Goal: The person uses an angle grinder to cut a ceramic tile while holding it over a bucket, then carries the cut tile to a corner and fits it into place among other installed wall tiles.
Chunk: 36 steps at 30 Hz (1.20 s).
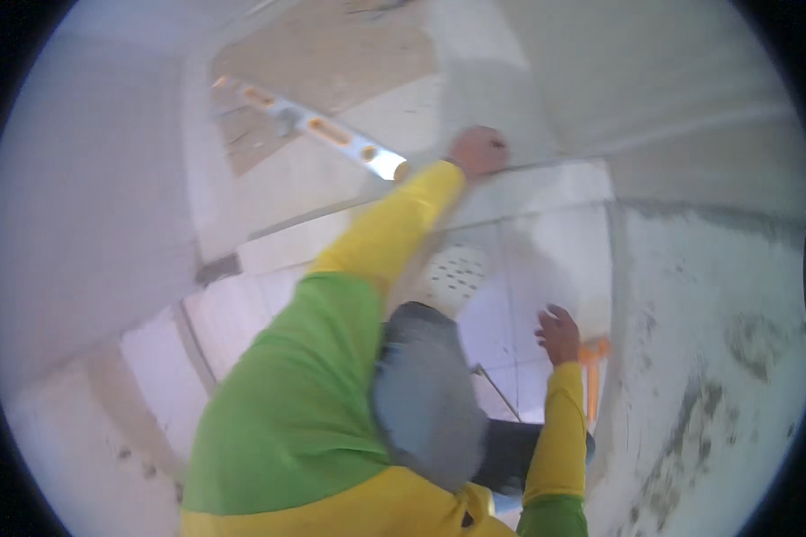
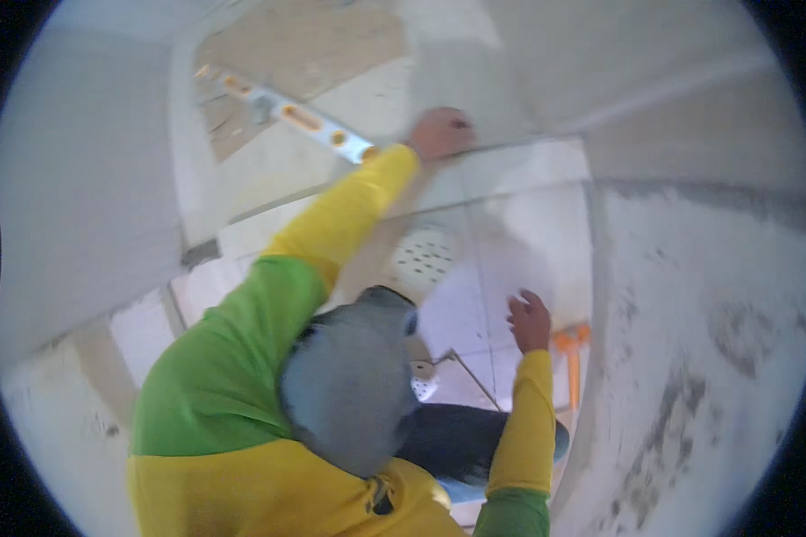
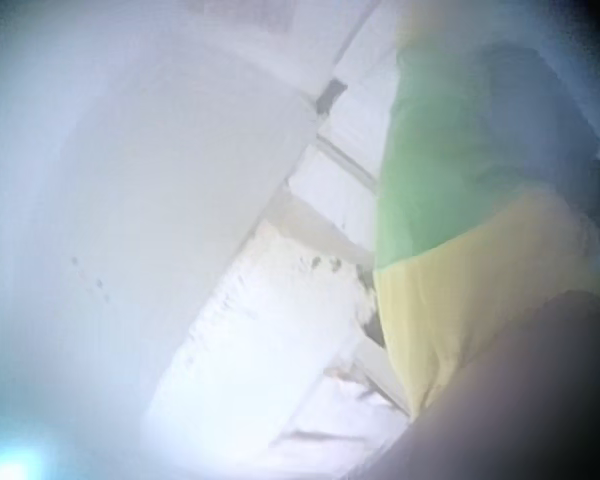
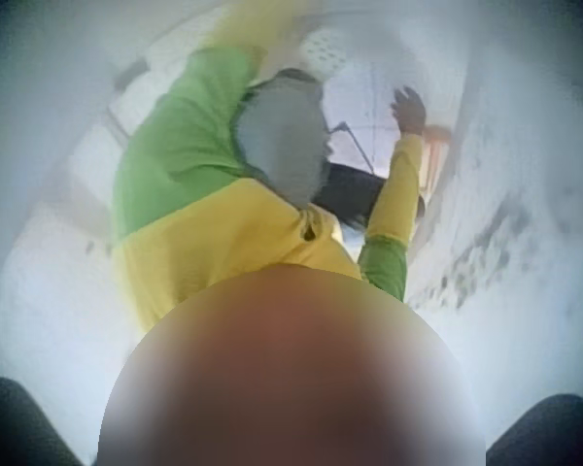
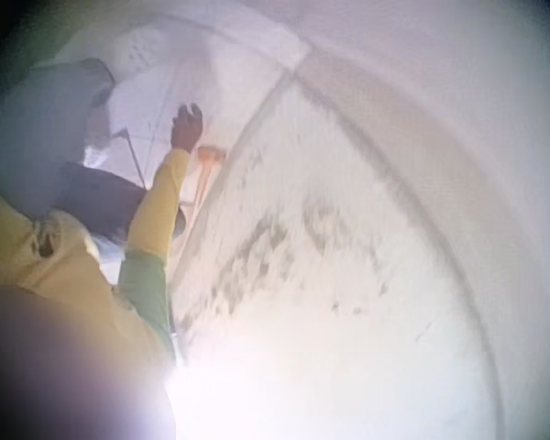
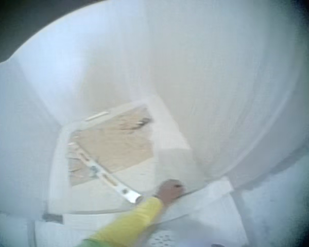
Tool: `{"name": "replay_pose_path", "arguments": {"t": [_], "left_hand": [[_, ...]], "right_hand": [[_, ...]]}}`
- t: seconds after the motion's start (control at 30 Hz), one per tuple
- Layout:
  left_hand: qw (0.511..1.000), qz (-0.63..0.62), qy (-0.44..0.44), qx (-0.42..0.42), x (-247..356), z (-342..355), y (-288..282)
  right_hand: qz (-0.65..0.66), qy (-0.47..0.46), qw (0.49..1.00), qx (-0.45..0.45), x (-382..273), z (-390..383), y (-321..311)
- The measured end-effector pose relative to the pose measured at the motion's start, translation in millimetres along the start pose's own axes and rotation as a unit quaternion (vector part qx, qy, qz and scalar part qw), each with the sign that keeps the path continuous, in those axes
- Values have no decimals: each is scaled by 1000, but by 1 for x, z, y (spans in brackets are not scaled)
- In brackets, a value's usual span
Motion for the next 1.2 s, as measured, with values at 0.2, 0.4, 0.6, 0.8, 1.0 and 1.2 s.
{"name": "replay_pose_path", "arguments": {"t": [0.2, 0.4, 0.6, 0.8, 1.0, 1.2], "left_hand": [[975, -98, 105, 170, 39, -20, 15], [968, -165, 138, 132, 73, -55, 7], [969, -207, 96, -94, 86, -105, 41], [884, -279, 23, -374, 65, -176, 88], [752, -501, -287, -318, 30, -193, 102], [726, -541, -327, -270, 33, -178, 115]], "right_hand": [[-33, -5, 999, -8, -7, 14, 11], [-54, -12, 998, -19, -25, 21, 22], [-50, -28, 998, 4, -31, 31, 17], [0, 22, 997, 80, 3, 61, -22], [48, 79, 994, 65, 48, 71, -31], [92, 48, 993, 48, 57, 79, -29]]}}
Point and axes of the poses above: each hand's wrist, its own z-axis towards the middle knuckle, its own y-axis out of the palm, x = y × z, the point moved 3 cm from there along z, towards the middle knuckle, and after that the axes turned 6 degrees about -z, right-handed, at the moved point
